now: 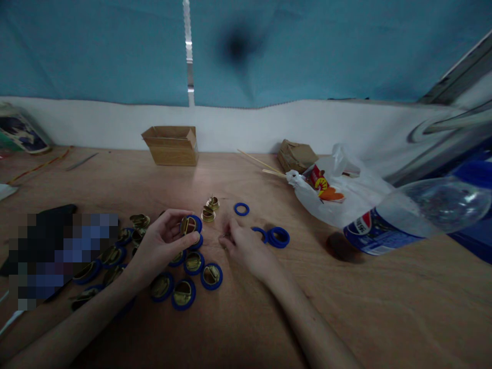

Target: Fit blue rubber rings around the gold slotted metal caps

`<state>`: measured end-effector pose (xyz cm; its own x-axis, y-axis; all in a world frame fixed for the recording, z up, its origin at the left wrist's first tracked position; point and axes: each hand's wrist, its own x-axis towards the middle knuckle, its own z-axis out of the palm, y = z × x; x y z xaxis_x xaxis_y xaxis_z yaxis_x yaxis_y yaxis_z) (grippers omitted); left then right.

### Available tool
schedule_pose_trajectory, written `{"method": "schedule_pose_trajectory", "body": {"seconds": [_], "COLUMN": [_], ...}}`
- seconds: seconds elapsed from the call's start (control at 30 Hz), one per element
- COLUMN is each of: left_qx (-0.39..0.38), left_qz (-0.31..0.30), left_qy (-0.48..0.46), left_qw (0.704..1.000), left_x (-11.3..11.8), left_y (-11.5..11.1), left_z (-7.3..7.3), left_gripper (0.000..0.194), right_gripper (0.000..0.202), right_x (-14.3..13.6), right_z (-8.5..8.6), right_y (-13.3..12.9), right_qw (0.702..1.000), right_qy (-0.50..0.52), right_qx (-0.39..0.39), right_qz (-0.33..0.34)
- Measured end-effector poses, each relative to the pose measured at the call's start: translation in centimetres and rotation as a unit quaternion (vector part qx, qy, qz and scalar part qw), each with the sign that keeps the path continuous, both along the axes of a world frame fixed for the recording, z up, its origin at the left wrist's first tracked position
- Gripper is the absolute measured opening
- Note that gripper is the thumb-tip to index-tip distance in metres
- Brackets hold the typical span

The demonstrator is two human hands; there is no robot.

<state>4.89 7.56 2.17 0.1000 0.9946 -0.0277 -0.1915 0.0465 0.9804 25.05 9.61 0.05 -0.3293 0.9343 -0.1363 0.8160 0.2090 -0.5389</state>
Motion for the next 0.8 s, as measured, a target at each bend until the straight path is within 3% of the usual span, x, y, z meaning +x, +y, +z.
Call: {"method": "schedule_pose_trajectory", "body": {"seconds": [0.8], "left_qx": [0.003], "left_qz": [0.0], "left_qy": [0.003], "left_qw": [1.0], "left_x": [-0.01], "left_y": [-0.12], "left_z": [0.1], "left_gripper": [0.038], "right_gripper": [0.009], "right_x": [-0.09], "right_z": [-0.24], "right_y": [0.02], "right_qw": [1.0], "right_qy": [-0.01], "right_qx": [0.017], "right_qz": [-0.003]}}
